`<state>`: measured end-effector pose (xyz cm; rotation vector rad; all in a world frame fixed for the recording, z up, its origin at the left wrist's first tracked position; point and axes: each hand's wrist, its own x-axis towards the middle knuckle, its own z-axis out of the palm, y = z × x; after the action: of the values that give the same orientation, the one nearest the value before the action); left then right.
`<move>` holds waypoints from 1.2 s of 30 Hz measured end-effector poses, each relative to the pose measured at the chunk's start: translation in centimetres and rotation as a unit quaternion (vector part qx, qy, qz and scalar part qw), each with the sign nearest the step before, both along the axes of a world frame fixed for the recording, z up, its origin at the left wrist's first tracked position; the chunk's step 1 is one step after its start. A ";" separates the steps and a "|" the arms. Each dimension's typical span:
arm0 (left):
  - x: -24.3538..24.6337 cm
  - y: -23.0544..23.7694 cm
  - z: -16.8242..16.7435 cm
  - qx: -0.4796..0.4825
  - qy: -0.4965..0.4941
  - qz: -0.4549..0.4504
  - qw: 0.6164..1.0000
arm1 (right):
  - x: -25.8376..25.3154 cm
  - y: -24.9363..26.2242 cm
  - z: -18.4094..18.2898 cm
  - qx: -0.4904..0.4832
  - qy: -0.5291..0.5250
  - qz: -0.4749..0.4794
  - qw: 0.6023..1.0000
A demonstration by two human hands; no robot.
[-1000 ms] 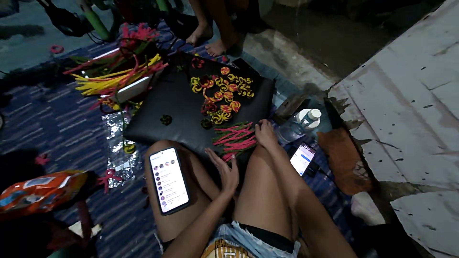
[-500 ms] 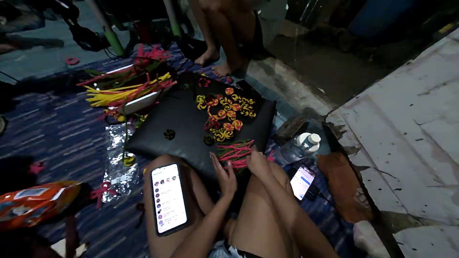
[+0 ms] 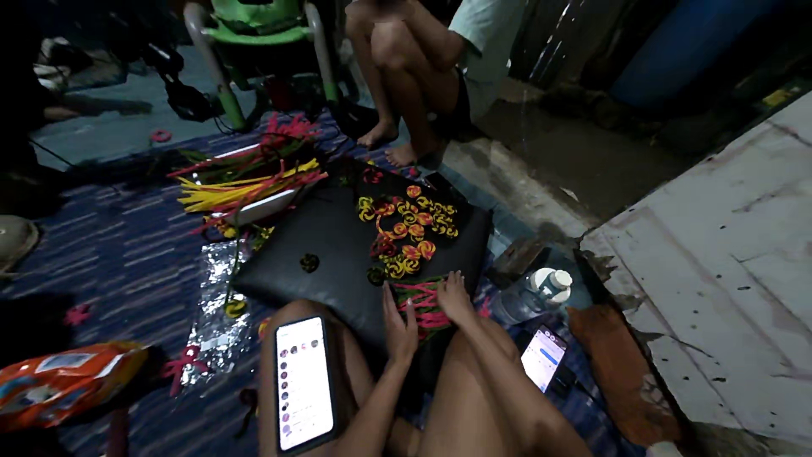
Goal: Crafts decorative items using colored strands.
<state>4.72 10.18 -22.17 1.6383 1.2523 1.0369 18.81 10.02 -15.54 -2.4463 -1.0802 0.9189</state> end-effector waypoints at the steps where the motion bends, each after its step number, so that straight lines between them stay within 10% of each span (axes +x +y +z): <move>1: 0.1 0.0 -0.1 0.004 0.003 -0.008 1.000 | -0.6 -0.1 0.1 -0.005 -0.001 0.007 1.000; 28: -0.8 1.1 0.2 0.037 0.048 -0.034 0.998 | 2.0 -2.0 0.1 0.003 -0.013 0.225 0.974; 36: -1.0 0.3 3.9 0.127 0.220 -0.228 0.940 | 3.2 -3.2 0.5 0.084 0.011 0.208 0.975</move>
<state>3.71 10.47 -18.28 2.3158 0.9508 0.5728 22.06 6.84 -15.02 -2.1058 -1.6278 0.9229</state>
